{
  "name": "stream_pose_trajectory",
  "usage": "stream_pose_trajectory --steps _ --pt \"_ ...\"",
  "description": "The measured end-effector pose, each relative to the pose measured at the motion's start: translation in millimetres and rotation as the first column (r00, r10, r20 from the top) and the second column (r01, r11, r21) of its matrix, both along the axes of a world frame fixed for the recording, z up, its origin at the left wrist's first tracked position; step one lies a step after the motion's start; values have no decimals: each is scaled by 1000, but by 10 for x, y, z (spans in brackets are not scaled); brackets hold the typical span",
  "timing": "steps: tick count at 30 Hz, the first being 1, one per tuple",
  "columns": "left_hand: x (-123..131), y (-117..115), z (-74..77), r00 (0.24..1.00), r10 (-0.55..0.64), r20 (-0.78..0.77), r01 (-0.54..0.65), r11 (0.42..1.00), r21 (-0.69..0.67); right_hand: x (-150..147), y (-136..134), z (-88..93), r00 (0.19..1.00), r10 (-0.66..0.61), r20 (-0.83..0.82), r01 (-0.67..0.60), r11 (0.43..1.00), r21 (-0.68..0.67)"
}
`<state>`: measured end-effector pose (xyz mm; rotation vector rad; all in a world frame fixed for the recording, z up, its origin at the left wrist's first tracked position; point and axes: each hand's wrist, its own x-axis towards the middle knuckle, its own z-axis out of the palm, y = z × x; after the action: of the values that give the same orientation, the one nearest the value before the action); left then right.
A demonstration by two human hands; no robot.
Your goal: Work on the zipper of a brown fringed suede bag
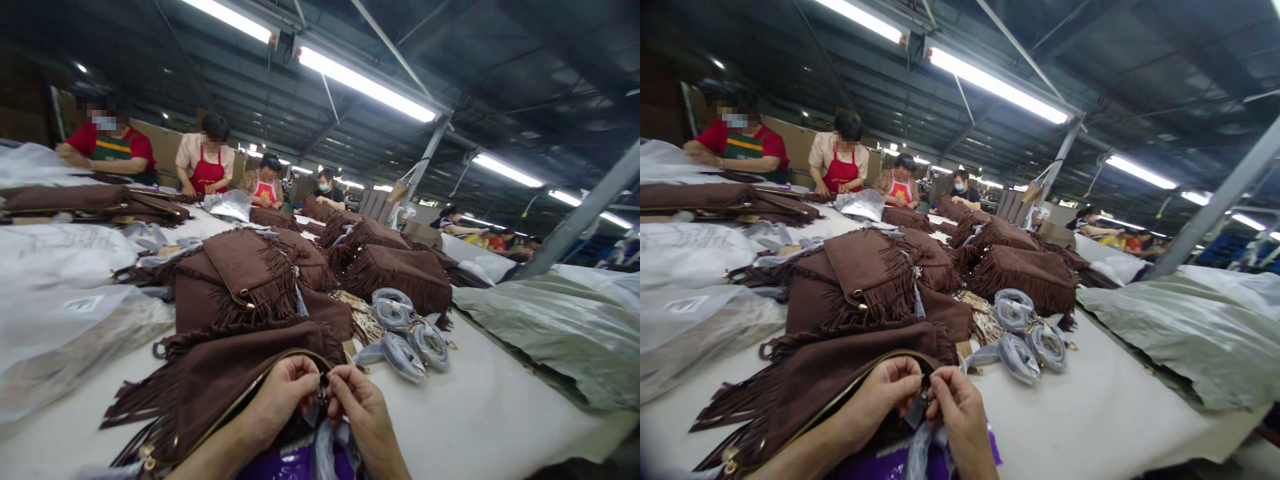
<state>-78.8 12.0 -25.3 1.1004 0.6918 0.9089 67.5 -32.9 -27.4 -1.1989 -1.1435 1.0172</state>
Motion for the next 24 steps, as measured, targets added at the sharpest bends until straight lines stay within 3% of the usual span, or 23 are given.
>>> stream_pose_trajectory --steps 10,24 --pt "-1 -11 9 989 55 -140 -22 974 227 78 5 -93 986 100 131 -106 994 34" --pt "5 -28 -25 982 49 -182 1 964 264 11 -24 -62 981 48 186 -55 998 32"
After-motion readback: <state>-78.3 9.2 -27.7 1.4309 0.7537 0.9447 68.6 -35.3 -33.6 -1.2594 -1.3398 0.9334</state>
